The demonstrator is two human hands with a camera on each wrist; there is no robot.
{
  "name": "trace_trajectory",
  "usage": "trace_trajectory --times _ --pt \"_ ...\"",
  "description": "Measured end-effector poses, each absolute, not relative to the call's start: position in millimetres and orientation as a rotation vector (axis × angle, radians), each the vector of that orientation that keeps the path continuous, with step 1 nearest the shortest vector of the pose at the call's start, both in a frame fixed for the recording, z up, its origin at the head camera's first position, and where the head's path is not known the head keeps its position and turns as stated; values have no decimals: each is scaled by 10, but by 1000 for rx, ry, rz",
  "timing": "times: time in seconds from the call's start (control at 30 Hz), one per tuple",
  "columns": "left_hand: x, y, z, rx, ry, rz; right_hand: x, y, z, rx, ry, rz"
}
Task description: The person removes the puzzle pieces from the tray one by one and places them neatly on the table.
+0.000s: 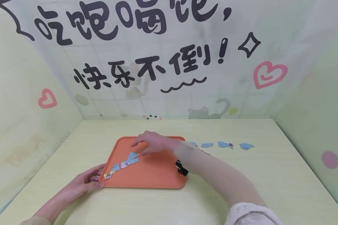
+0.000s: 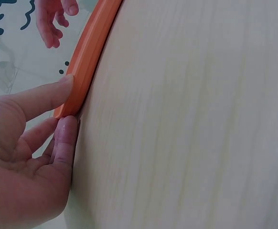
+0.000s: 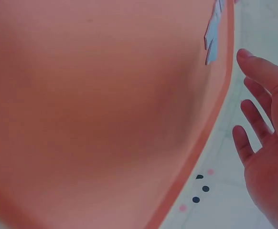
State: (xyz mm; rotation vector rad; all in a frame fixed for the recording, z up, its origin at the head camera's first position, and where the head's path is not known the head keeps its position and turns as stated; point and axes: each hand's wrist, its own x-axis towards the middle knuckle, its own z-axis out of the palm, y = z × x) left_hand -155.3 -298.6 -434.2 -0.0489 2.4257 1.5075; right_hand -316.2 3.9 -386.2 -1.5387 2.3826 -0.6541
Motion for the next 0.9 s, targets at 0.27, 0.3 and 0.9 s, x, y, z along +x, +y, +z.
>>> trace_trajectory --times 0.27,0.3,0.9 --pt "-1553 -2972 -4323 -33 2418 1520 -3294 -183 -4058 -1546 2228 -730" --pt "-1553 -2972 -4322 -32 2419 1519 -3299 -202 -4072 -1521 2213 -751" --pt "-1538 -2974 -4306 -42 2416 1504 -3321 -317 -4176 -1595 2276 -584"
